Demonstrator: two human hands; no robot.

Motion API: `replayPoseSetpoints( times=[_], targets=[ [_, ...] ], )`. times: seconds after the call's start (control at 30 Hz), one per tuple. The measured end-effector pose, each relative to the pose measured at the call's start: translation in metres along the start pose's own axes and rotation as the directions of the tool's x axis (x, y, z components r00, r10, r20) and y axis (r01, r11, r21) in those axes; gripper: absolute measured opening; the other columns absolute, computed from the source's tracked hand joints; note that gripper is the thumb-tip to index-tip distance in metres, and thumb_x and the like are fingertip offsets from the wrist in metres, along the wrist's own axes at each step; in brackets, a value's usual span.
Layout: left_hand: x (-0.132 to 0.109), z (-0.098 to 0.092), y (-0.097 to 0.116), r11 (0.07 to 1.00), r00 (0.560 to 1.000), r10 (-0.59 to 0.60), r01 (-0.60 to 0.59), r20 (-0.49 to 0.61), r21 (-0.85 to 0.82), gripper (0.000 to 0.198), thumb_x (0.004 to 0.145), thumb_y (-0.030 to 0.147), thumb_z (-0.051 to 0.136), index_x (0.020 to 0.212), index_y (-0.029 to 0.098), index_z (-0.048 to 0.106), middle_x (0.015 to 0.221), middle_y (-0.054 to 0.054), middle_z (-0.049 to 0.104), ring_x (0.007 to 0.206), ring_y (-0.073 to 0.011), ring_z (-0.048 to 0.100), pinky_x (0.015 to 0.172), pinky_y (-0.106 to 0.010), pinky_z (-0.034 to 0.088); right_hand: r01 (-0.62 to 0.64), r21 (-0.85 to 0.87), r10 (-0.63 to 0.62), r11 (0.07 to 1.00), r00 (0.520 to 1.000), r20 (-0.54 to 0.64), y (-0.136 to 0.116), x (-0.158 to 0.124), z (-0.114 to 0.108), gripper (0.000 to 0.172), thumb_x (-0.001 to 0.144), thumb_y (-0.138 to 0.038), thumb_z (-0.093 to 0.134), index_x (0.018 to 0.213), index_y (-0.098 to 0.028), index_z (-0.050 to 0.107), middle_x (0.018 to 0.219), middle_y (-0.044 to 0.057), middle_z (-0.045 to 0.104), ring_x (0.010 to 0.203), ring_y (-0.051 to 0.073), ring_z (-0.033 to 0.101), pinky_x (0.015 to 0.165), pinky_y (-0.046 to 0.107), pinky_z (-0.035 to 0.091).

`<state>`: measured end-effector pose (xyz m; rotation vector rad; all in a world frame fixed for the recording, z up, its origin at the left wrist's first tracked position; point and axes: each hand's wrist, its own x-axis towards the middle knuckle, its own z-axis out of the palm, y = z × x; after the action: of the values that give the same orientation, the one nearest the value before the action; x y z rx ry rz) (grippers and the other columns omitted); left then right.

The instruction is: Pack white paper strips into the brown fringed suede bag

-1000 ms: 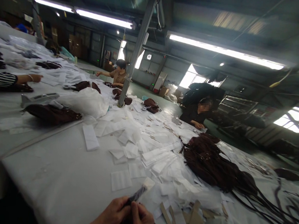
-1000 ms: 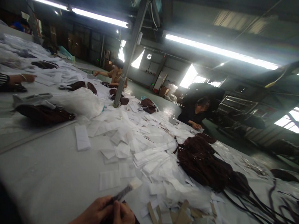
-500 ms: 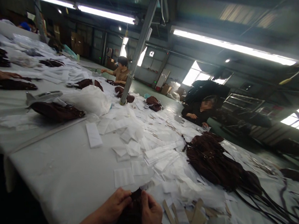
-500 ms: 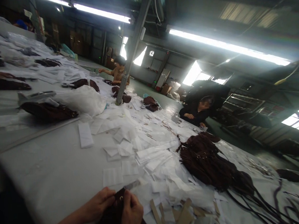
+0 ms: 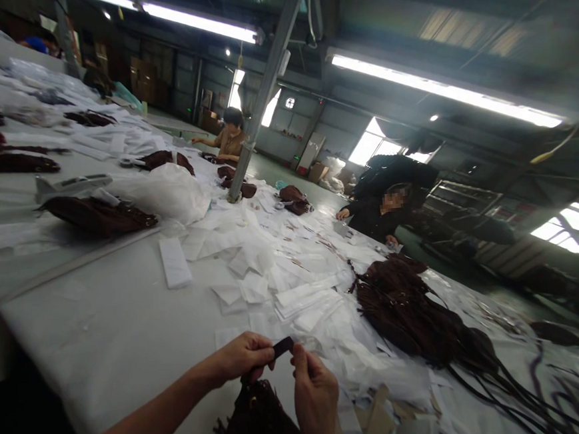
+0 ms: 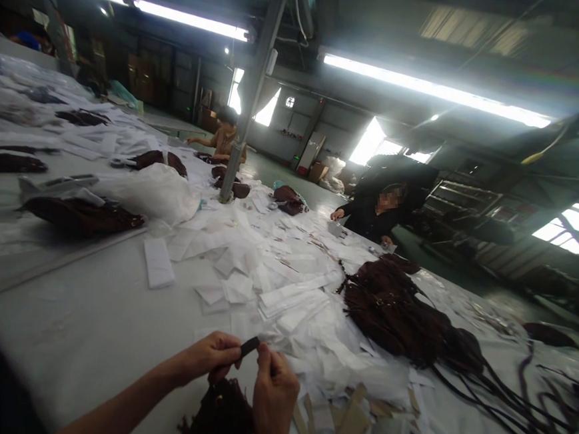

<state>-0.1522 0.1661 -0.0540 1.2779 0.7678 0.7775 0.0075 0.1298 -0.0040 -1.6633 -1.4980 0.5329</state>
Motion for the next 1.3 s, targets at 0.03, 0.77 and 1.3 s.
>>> replayPoseSetpoints(
  times=[0.03, 0.77, 1.3],
  targets=[
    [0.003, 0.001, 0.0, 1.0, 1.0, -0.005, 0.005, -0.004, -0.002, 0.041, 0.082, 0.054, 0.054, 0.074, 0.015, 0.062, 0.041, 0.006, 0.047, 0.035, -0.0076, 0.036, 0.039, -0.02, 0.025, 0.024, -0.033, -0.024, 0.999, 1.0, -0.008, 0.001, 0.0, 0.001, 0.047, 0.087, -0.055, 0.045, 0.063, -0.02, 0.064, 0.06, 0.003, 0.063, 0.058, 0.017, 0.056, 0.058, 0.027, 0.037],
    [-0.009, 0.025, -0.071, 0.984, 0.936, 0.028, -0.087, -0.352, -0.153, 0.048, 0.078, 0.066, 0.055, 0.076, 0.018, 0.051, 0.06, 0.007, 0.043, 0.058, -0.0108, 0.039, 0.055, -0.024, 0.032, 0.512, -0.458, -0.558, 0.727, 0.829, 0.041, 0.077, -0.03, 0.074, 0.051, 0.101, -0.035, 0.025, 0.074, -0.023, 0.065, 0.059, 0.002, 0.063, 0.054, 0.015, 0.061, 0.054, 0.029, 0.035],
    [-0.018, 0.029, -0.071, 0.961, 0.943, 0.072, -0.153, -0.325, -0.231, 0.04, 0.083, 0.058, 0.055, 0.088, 0.018, 0.054, 0.072, 0.003, 0.056, 0.064, -0.0125, 0.049, 0.061, -0.024, 0.039, -0.51, 0.448, 0.413, 0.735, 0.859, 0.302, 0.083, -0.031, 0.065, 0.054, 0.064, -0.07, 0.065, 0.05, -0.02, 0.051, 0.041, -0.005, 0.043, 0.038, 0.01, 0.039, 0.038, 0.023, 0.03]
  ],
)
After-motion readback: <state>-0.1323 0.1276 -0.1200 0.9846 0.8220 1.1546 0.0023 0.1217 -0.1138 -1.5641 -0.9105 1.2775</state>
